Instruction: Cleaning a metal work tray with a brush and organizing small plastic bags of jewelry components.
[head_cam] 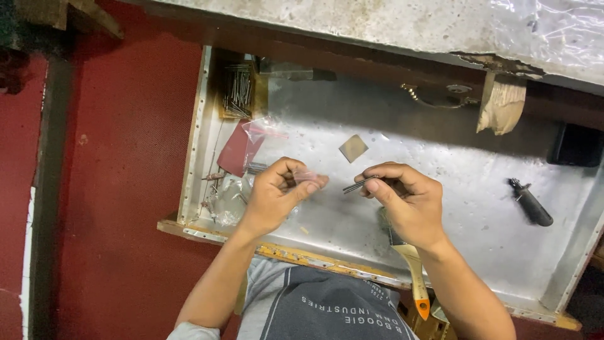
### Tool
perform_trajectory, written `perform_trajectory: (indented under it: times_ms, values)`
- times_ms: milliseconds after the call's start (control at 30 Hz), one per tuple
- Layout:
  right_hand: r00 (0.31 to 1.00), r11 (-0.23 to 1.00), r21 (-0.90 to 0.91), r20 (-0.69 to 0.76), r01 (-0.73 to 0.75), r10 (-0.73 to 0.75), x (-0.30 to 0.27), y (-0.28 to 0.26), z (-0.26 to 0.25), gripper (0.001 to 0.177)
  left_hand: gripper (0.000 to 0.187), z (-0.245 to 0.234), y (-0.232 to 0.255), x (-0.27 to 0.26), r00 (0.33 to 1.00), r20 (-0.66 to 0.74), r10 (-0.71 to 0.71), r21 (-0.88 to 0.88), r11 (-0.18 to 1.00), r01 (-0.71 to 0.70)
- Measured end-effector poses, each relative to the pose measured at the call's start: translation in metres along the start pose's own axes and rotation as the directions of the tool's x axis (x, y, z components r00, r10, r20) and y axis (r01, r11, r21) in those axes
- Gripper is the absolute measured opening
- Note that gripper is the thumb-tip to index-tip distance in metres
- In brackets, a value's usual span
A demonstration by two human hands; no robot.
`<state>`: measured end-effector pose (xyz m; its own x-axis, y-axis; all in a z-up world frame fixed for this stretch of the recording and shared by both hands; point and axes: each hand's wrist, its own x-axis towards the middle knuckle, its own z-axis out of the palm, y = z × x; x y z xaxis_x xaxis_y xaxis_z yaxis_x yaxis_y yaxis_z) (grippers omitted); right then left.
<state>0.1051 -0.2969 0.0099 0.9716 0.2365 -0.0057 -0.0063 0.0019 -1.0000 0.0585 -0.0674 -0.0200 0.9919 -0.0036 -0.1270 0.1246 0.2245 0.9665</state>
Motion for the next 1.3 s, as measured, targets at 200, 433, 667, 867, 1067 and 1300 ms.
perform_trajectory:
  times_ms: [200, 433, 667, 867, 1067, 1300]
  values:
    - [0.999, 0.999, -0.007, -0.018, 0.048, -0.048, 0.000, -0.007, 0.003, 0.012, 0.015, 0.007, -0.001, -0.004, 0.995, 0.093, -0.030, -0.018, 0.999, 0.032]
    - [0.993, 0.993, 0.031, 0.036, 0.111, -0.112, 0.008, -0.016, 0.016, 0.011, 0.019, 0.012, 0.004, -0.004, 0.993, 0.109, -0.055, -0.018, 0.998, 0.058]
    - [0.979, 0.992, 0.012, 0.159, 0.129, -0.129, 0.014, -0.016, 0.014, 0.010, 0.023, 0.008, -0.001, -0.005, 0.987, 0.137, -0.083, -0.001, 0.996, 0.084]
    - [0.941, 0.962, -0.169, 0.302, 0.213, -0.155, 0.022, -0.034, 0.023, 0.012, 0.026, 0.008, -0.004, -0.004, 0.981, 0.171, -0.092, 0.078, 0.994, 0.080]
    - [0.880, 0.851, -0.342, 0.405, 0.398, -0.248, 0.020, -0.047, 0.018, 0.024, 0.035, 0.016, -0.033, -0.009, 0.992, 0.125, -0.012, -0.094, 0.995, 0.024]
    - [0.789, 0.644, -0.480, 0.498, 0.596, -0.359, 0.000, -0.056, 0.013, 0.006, 0.051, 0.029, -0.018, -0.012, 0.957, 0.199, 0.211, -0.048, 0.977, -0.206]
